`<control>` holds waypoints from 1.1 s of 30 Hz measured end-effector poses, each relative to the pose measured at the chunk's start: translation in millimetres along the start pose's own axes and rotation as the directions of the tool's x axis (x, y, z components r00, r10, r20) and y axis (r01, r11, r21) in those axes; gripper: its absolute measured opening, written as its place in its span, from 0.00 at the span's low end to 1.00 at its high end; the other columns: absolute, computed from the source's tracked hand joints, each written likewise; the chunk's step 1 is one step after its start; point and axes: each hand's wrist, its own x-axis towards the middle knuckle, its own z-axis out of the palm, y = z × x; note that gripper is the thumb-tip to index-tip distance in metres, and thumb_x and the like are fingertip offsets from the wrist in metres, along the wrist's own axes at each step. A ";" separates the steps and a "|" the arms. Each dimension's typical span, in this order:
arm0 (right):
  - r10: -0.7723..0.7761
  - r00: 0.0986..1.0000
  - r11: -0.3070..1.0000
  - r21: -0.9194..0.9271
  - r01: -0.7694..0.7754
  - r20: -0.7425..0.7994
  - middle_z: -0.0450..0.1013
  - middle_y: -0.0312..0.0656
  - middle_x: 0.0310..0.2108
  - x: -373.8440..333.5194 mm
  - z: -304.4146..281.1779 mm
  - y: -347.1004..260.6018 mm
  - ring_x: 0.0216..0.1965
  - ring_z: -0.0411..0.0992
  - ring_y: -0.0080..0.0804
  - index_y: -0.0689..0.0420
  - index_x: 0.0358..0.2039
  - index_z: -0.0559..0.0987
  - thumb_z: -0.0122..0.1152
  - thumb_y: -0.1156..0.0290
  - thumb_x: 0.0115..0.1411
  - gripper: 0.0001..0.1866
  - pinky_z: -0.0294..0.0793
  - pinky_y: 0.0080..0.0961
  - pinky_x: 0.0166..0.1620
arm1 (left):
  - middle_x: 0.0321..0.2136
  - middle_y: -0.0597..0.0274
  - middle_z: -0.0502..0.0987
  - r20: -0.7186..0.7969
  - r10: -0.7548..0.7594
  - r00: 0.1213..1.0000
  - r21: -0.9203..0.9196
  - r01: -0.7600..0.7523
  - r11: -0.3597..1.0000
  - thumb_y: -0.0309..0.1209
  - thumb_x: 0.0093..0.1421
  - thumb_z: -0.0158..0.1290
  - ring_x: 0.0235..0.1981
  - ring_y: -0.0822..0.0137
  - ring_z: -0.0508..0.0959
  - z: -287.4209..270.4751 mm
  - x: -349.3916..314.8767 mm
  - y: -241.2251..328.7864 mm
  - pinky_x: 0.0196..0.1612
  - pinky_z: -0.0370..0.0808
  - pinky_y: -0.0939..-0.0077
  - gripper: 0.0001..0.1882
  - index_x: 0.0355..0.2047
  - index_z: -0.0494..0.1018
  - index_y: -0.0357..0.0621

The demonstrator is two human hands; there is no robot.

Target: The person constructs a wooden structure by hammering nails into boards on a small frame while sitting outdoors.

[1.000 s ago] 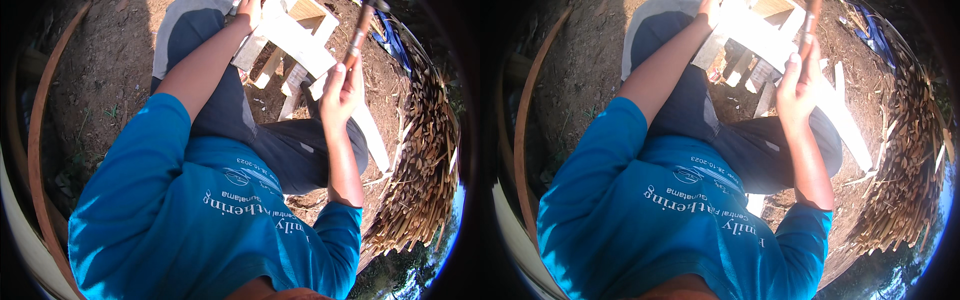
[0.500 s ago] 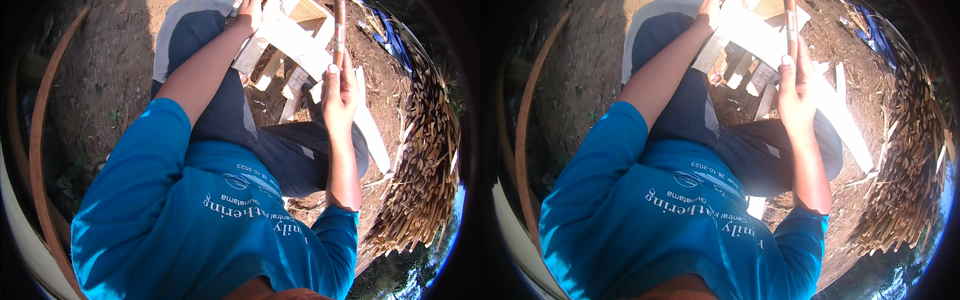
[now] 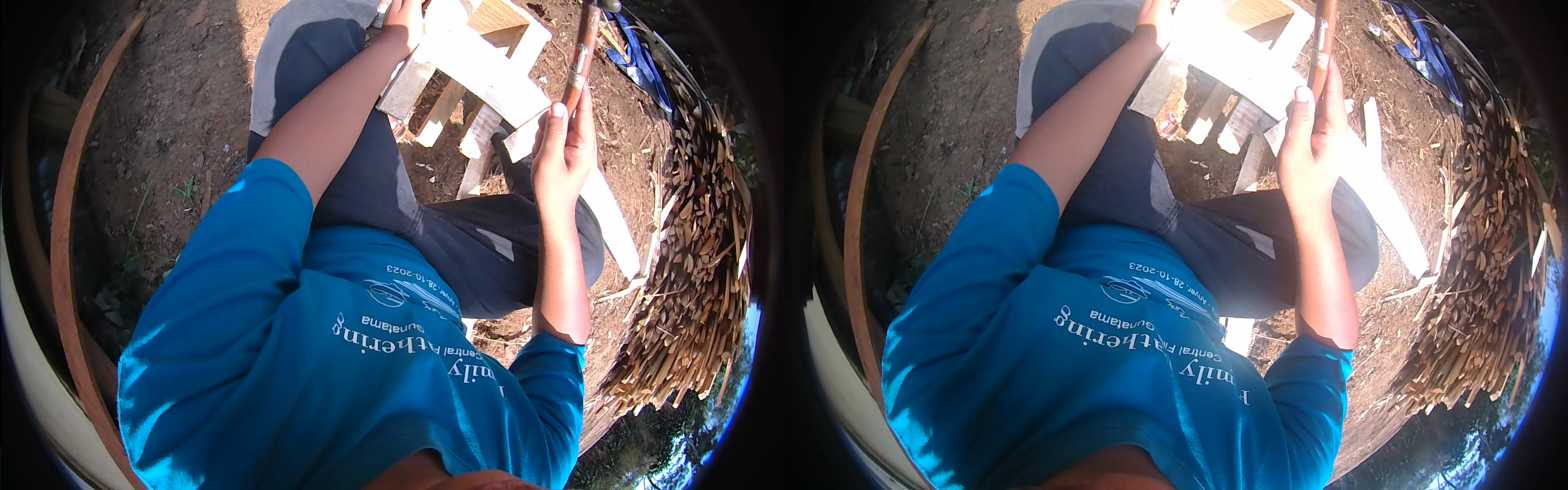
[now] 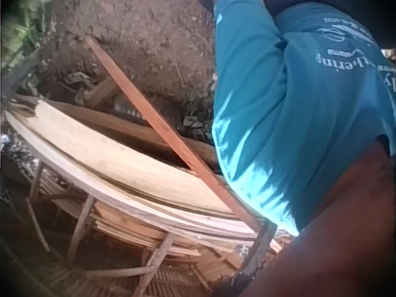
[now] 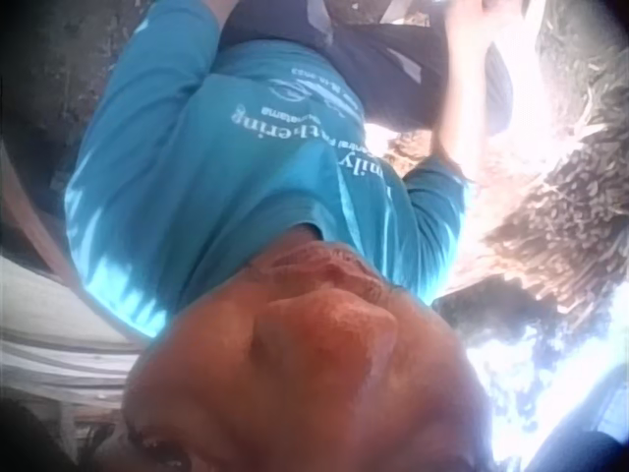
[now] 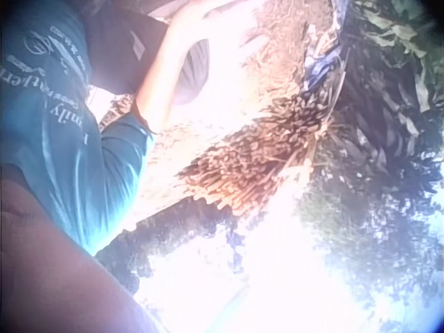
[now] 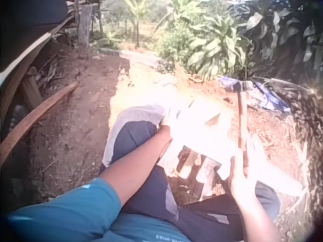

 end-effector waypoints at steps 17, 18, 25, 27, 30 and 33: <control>0.128 0.960 0.981 -0.174 -0.086 0.248 0.70 0.52 0.60 -7.3 4.9 11.4 0.61 0.68 0.34 0.62 0.68 0.64 0.49 0.71 0.72 0.25 0.66 0.30 0.62 | 0.54 0.51 0.71 0.003 0.218 0.976 0.172 -0.216 0.961 0.47 0.68 0.45 0.56 0.53 0.67 43.5 33.3 -45.5 0.61 0.61 0.54 0.26 0.61 0.64 0.47; 0.122 0.977 0.992 -0.058 -0.114 0.173 0.70 0.51 0.60 -2.3 4.5 0.9 0.61 0.68 0.34 0.63 0.68 0.64 0.49 0.71 0.72 0.25 0.66 0.30 0.62 | 0.53 0.51 0.71 -0.002 0.198 0.980 0.127 -0.196 0.972 0.47 0.68 0.45 0.55 0.52 0.67 40.9 27.1 -47.1 0.60 0.61 0.53 0.26 0.61 0.65 0.47; 0.106 0.954 0.971 -0.237 -0.037 0.282 0.70 0.53 0.62 -14.5 7.1 22.6 0.65 0.66 0.42 0.64 0.65 0.68 0.52 0.69 0.71 0.24 0.62 0.36 0.66 | 0.54 0.52 0.72 0.056 0.498 0.865 0.426 -0.472 0.772 0.45 0.66 0.47 0.54 0.51 0.68 20.0 20.0 -13.8 0.58 0.63 0.53 0.22 0.56 0.72 0.50; 0.098 0.966 0.983 -0.177 -0.057 0.237 0.72 0.52 0.60 -11.4 8.4 9.1 0.62 0.68 0.38 0.63 0.65 0.69 0.53 0.69 0.71 0.24 0.64 0.34 0.65 | 0.54 0.52 0.73 0.052 0.381 0.923 0.007 -0.382 0.924 0.46 0.66 0.47 0.54 0.52 0.69 12.8 18.8 -18.3 0.58 0.64 0.54 0.22 0.56 0.72 0.50; -0.008 1.000 0.972 0.234 0.002 0.021 0.71 0.31 0.26 9.0 -8.5 -58.2 0.22 0.62 0.11 0.59 0.68 0.63 0.52 0.67 0.73 0.26 0.61 0.11 0.24 | 0.53 0.52 0.74 0.089 0.327 0.941 0.047 -0.332 0.942 0.46 0.67 0.46 0.52 0.53 0.70 3.1 8.6 -16.6 0.57 0.65 0.55 0.22 0.55 0.73 0.50; -0.151 0.969 0.953 0.233 0.195 -0.196 0.66 0.30 0.23 6.6 3.2 -51.4 0.20 0.59 0.12 0.59 0.67 0.62 0.50 0.67 0.73 0.25 0.59 0.13 0.22 | 0.51 0.53 0.75 0.078 0.352 0.933 0.286 -0.360 0.888 0.44 0.68 0.46 0.51 0.55 0.71 7.3 13.8 -17.4 0.58 0.66 0.55 0.21 0.55 0.73 0.48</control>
